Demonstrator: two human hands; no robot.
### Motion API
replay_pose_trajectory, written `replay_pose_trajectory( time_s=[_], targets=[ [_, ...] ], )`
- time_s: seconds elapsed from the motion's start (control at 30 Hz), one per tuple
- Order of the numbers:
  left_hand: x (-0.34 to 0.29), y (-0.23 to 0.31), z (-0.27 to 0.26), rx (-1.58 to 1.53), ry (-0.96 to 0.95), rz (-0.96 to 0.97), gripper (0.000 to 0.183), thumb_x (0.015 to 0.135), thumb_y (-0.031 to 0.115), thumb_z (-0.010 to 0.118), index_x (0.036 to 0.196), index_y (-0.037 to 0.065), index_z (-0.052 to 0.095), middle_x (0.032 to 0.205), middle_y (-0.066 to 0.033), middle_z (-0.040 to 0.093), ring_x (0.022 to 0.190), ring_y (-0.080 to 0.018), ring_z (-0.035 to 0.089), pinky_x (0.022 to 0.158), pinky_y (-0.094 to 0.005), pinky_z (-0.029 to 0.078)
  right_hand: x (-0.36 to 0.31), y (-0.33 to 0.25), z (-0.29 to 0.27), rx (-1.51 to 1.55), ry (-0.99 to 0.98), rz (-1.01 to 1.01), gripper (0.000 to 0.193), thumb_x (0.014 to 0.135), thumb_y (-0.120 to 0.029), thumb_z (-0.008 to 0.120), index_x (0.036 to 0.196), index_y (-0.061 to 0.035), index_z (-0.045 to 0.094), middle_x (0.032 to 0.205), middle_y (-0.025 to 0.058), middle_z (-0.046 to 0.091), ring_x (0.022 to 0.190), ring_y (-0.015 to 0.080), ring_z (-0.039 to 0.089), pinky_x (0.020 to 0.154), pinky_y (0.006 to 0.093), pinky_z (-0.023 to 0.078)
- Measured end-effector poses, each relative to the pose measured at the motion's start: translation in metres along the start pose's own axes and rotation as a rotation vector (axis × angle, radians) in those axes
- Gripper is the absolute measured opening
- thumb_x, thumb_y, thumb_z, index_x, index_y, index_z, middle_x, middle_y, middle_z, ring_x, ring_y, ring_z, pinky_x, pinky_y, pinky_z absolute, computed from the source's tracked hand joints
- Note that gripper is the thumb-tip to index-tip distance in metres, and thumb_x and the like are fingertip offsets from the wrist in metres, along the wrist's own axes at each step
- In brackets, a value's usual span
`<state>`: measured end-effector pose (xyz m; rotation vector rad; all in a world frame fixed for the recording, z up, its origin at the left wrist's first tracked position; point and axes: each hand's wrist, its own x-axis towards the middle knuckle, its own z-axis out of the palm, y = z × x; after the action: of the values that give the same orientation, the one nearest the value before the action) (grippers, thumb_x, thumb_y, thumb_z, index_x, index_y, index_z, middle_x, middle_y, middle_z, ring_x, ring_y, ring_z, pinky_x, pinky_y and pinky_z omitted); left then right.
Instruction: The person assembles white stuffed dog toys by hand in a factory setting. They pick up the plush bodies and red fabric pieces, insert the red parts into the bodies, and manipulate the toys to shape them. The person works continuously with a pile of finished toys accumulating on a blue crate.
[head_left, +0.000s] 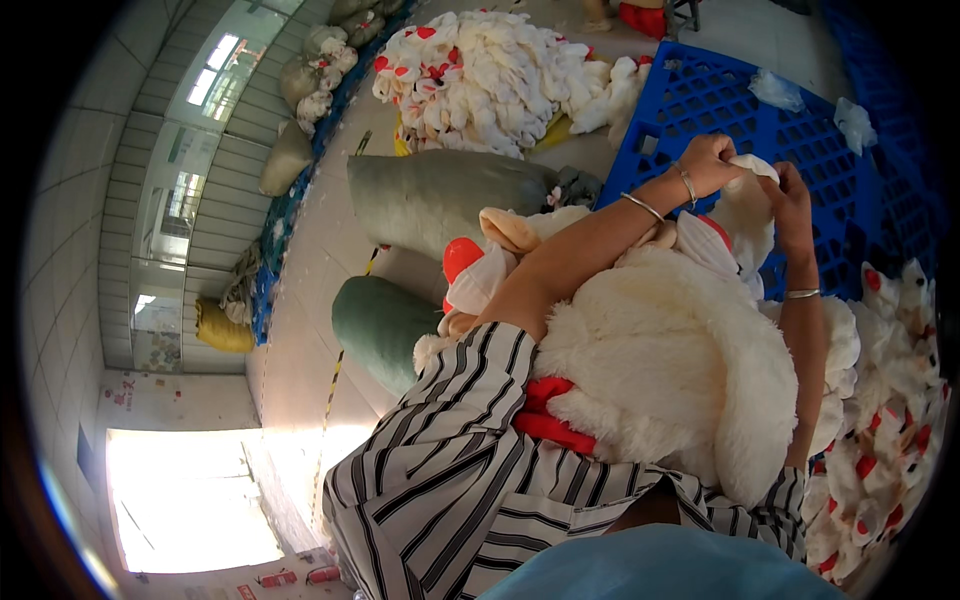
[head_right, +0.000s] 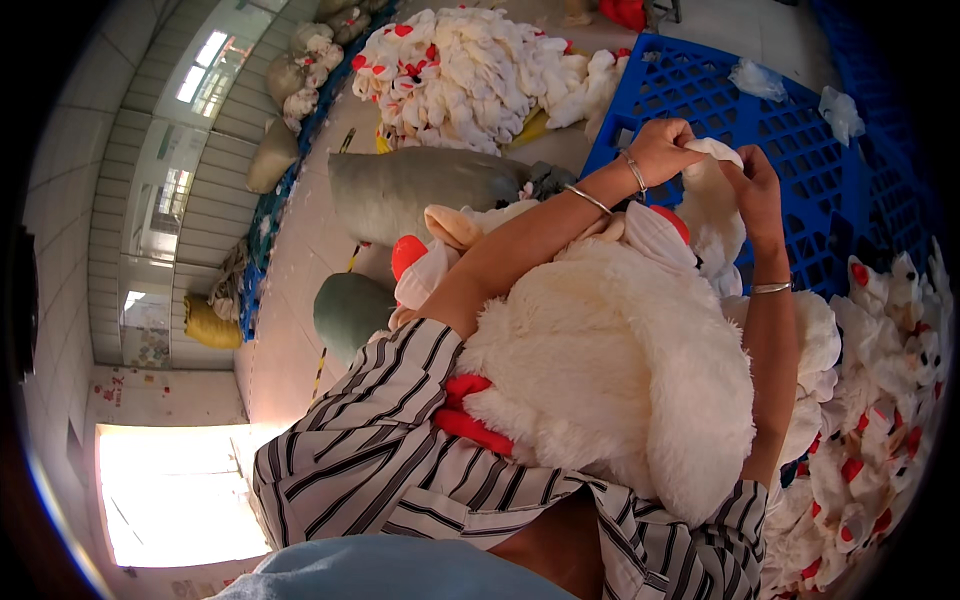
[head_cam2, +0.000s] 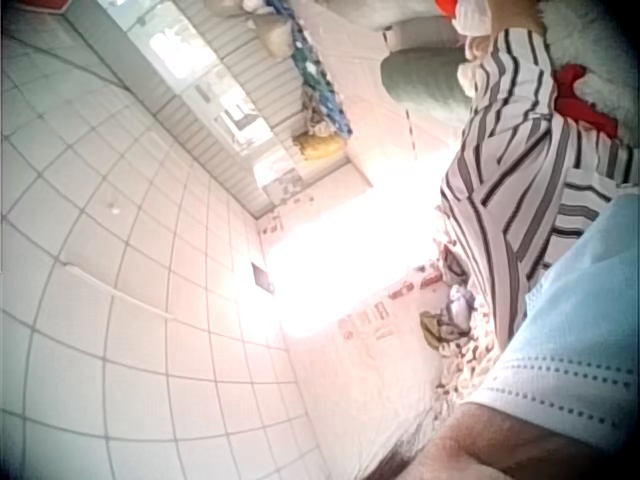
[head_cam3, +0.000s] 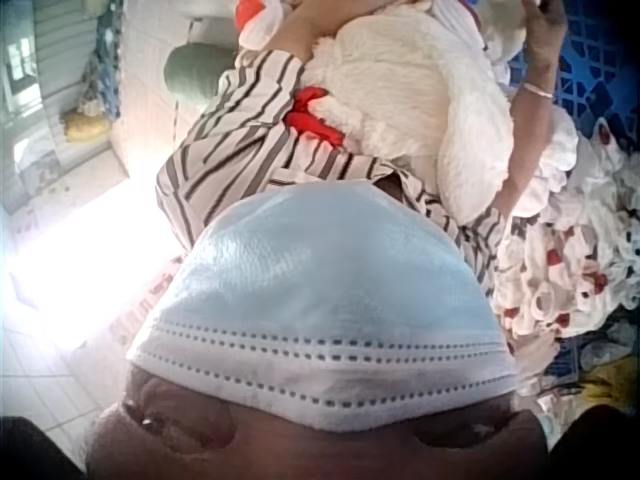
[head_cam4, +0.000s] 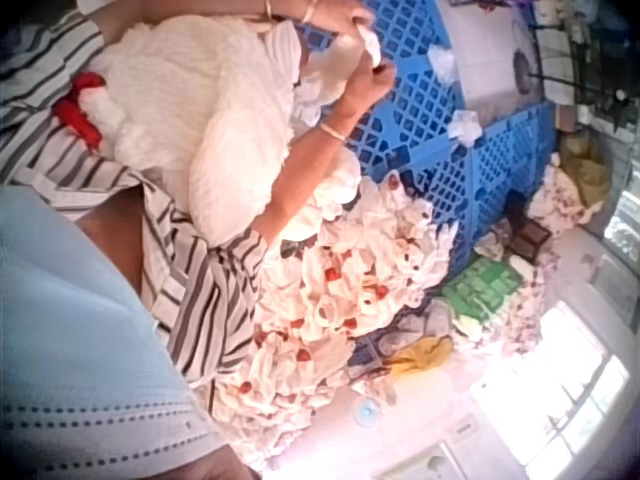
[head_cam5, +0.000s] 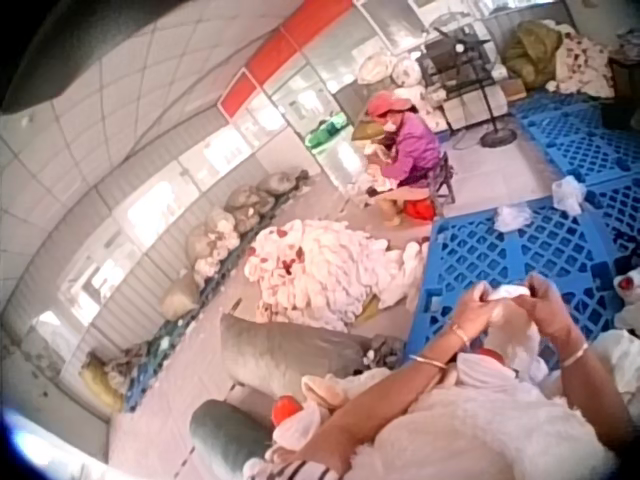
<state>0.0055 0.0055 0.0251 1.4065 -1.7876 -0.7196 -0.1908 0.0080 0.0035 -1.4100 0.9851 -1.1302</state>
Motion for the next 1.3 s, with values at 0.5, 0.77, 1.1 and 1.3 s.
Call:
replay_pose_trajectory(
  time_s=[0.5,0.77,1.1,1.3],
  targets=[
    [-0.003,0.001,0.003,-0.195,-0.002,0.0,0.026,0.087,0.019,0.061,0.101,0.0,0.069,0.075,-0.0059,0.068,0.061,-0.01,0.059,0.057,-0.0259,0.048,0.004,-0.001,-0.006,-0.139,0.025,-0.05,0.011,0.091,-0.016,0.061,0.091,-0.0045,0.061,0.081,-0.0006,0.06,0.071,0.0057,0.052,0.063,0.0203,0.042],
    [-0.009,0.018,-0.004,-0.417,-0.162,-0.252,0.026,0.092,0.012,0.051,0.108,-0.005,0.062,0.08,-0.011,0.069,0.066,-0.0165,0.07,0.053,-0.0236,0.053,-0.003,-0.009,0.012,-0.109,0.077,-0.082,0.017,0.086,-0.014,0.066,0.08,-0.0065,0.053,0.072,-0.0036,0.048,0.065,0.0047,0.04,0.054,0.0234,0.033],
    [-0.002,-0.008,0.008,-0.236,-0.171,-0.15,0.013,0.089,0.002,0.052,0.093,-0.006,0.062,0.084,-0.0135,0.069,0.07,-0.0187,0.071,0.06,-0.026,0.057,-0.004,-0.008,0.015,-0.107,-0.069,-0.111,0.02,0.086,-0.016,0.068,0.078,-0.0067,0.052,0.07,-0.0033,0.047,0.064,0.0052,0.04,0.054,0.0232,0.032],
    [-0.007,-0.012,0.016,-0.333,-0.068,-0.017,0.013,0.084,0.004,0.057,0.092,-0.003,0.063,0.082,-0.0118,0.069,0.064,-0.0164,0.068,0.062,-0.0276,0.057,-0.006,-0.018,0.014,-0.249,-0.104,-0.08,0.025,0.086,-0.016,0.068,0.075,-0.0073,0.048,0.069,-0.0033,0.044,0.064,0.0062,0.038,0.054,0.0243,0.032]
  ],
)
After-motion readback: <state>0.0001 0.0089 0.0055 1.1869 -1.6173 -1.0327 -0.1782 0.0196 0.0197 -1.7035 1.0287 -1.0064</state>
